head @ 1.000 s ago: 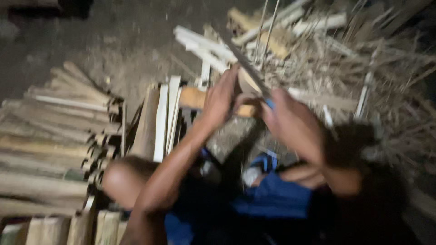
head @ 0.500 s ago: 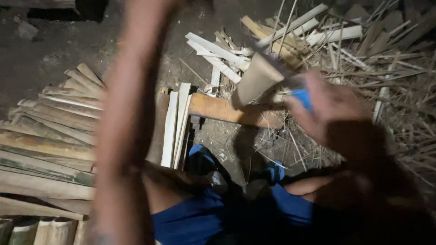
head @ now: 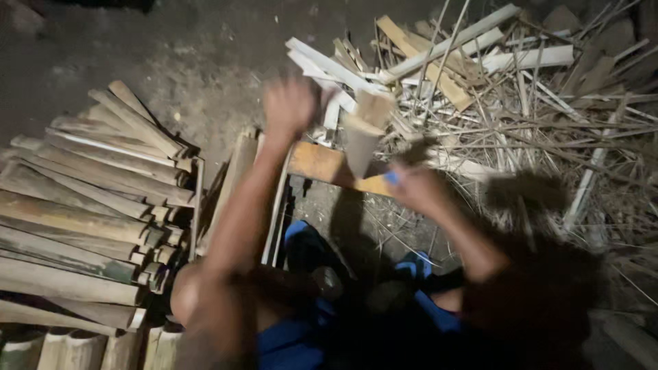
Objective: The person sits on the ground and uses a machete to split bamboo strips into thinner pieces. They repeatedly pick up bamboo strips, position them on a wooden block, and strike them with the machete to create smaller slivers.
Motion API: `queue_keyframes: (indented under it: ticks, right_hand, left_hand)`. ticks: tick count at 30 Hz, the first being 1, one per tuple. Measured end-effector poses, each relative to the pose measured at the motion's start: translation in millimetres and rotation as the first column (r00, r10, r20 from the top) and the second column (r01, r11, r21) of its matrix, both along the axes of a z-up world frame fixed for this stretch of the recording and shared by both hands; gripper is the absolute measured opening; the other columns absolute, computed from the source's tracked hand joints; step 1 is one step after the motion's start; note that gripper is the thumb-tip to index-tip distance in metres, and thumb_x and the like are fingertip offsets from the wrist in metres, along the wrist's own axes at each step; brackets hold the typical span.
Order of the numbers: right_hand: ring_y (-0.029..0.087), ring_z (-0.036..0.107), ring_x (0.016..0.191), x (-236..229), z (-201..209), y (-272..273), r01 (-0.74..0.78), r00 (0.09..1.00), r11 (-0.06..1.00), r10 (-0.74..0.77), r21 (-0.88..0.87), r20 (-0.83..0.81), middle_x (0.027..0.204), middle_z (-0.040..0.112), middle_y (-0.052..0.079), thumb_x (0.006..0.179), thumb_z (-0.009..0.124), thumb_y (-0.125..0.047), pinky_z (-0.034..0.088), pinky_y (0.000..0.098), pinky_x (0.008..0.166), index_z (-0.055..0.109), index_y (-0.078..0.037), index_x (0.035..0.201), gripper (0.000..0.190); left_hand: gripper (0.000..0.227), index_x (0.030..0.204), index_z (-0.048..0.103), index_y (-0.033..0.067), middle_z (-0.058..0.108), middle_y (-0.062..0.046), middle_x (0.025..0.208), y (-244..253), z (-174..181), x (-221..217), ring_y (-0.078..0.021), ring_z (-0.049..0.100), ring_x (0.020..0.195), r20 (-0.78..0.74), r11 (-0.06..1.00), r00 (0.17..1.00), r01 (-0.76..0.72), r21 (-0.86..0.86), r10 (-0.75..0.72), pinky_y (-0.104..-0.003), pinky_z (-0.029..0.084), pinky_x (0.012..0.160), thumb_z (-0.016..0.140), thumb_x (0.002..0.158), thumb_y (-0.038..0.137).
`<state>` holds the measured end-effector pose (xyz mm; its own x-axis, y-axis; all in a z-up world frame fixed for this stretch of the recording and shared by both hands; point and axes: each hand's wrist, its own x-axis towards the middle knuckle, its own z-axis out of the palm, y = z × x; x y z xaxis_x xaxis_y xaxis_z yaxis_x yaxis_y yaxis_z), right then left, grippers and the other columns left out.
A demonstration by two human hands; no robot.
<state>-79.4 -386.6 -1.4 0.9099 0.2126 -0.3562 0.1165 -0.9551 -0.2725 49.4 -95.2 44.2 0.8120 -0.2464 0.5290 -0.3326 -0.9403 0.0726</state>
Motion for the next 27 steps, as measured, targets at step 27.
queue_keyframes:
  ticks: [27]
  right_hand:
    - [0.05, 0.067, 0.092, -2, -259, 38, 0.243, 0.968, 0.969, -0.245, 0.044, 0.046, 0.111, 0.067, 0.032, 0.091, 0.062, -0.023, 0.053, 0.0581, 0.082, 0.032, 0.002, 0.151, 0.071]
  left_hand:
    - [0.055, 0.118, 0.063, 0.0093, 0.06, -0.006, 0.096, -56, -21, -21, -0.0111, 0.055, 0.08, 0.411, 0.2, 0.87, 0.469, -0.86, -0.272, -0.028, 0.045, 0.07, 0.039, 0.109, 0.058]
